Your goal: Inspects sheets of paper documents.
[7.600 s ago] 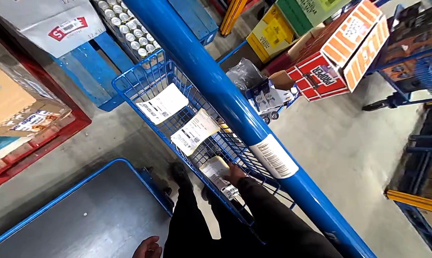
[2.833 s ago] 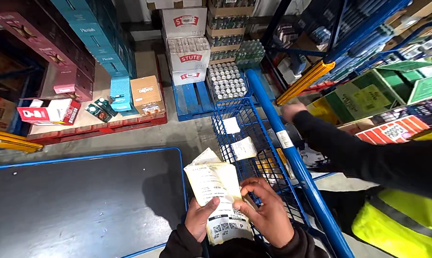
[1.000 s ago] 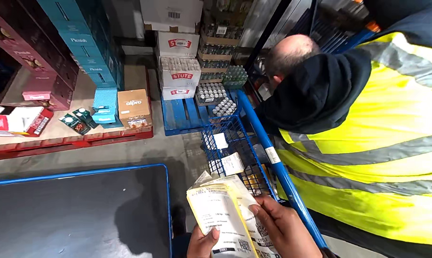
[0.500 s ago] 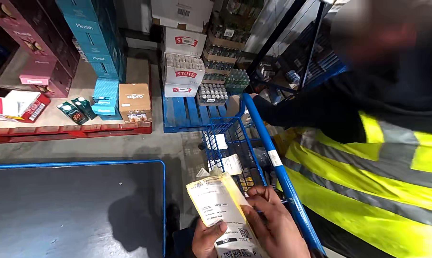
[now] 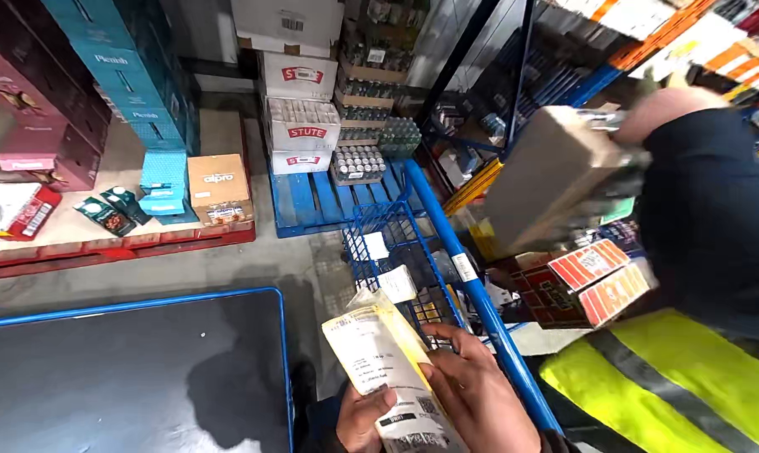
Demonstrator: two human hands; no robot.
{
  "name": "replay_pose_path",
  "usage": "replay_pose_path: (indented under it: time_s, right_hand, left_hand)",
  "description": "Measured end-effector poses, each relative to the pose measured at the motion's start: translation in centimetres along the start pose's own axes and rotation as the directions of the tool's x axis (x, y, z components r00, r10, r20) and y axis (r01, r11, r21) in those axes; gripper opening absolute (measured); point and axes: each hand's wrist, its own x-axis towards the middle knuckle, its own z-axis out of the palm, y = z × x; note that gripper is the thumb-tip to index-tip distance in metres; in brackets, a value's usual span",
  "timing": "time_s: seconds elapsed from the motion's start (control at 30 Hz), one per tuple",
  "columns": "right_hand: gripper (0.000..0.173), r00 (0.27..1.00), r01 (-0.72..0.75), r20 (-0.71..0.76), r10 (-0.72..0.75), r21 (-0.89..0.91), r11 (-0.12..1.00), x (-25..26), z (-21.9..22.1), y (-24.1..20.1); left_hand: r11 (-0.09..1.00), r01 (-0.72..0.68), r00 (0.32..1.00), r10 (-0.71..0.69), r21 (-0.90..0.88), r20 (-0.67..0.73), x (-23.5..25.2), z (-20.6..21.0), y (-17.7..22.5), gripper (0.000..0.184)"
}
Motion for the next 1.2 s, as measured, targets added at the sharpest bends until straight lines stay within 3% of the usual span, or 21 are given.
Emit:
replay_pose_path:
  time_s: [0.17, 0.27, 0.37, 0.6, 0.7, 0.83, 0.93, 1.07, 1.2]
  right_hand:
    - [0.04, 0.999, -0.032, 0.005, 0.032, 0.1, 0.994, -0.3, 0.9, 1.0]
    - [0.049, 0.997, 0.024, -0.075, -0.018, 0.077, 0.997, -0.6, 1.7, 1.1]
    - [0.039, 0.99, 0.037, -0.142, -0.028, 0.063, 0.997, -0.7, 2.4, 0.6]
    - [0.03, 0.98, 0.059, -0.192, -0.051, 0.034, 0.998, -0.8, 2.1, 0.2]
    - [0.029, 0.978, 0.042, -0.209, -0.004, 0.179, 0.983, -1.2, 0.6, 0.3]
    - [0.023, 0.947, -0.119, -0.224, 0.23, 0.42, 0.9, -1.0, -3.8, 1.9]
    - [0.025, 0.898, -0.188, -0.341, 0.277, 0.271, 0.944, -0.3, -5.8, 4.2]
    - [0.035, 0.899, -0.171, -0.42, 0.124, -0.076, 0.982, 0.5, -4.5, 4.5]
    - [0.034, 0.946, -0.156, -0.283, 0.161, 0.041, 0.987, 0.4, -1.7, 3.2]
  left_hand:
    - [0.995, 0.086, 0.97, -0.073, 0.047, -0.233, -0.1, 1.3, 0.4, 0.047]
    - [0.996, 0.032, 0.982, -0.017, 0.082, -0.189, -0.3, 0.9, 0.7, 0.042]
    - [0.995, 0.02, 0.99, -0.006, 0.095, -0.141, -0.7, 0.5, 0.9, 0.042]
    - [0.988, 0.017, 0.97, 0.02, 0.152, -0.241, -1.0, 0.4, 1.1, 0.052]
    - [0.989, 0.027, 0.97, 0.009, 0.146, -0.243, -0.8, 0.6, 1.3, 0.051]
    - [0.991, 0.027, 0.981, -0.001, 0.13, -0.195, -1.0, 0.3, 1.9, 0.045]
    - [0.993, 0.015, 0.994, -0.001, 0.117, -0.114, -1.1, -0.2, 2.4, 0.037]
    - [0.993, 0.002, 0.998, -0.008, 0.115, 0.056, -0.9, -0.6, 3.2, 0.034]
    - [0.983, 0.024, 0.995, -0.041, 0.182, 0.092, -0.6, -0.6, 3.2, 0.035]
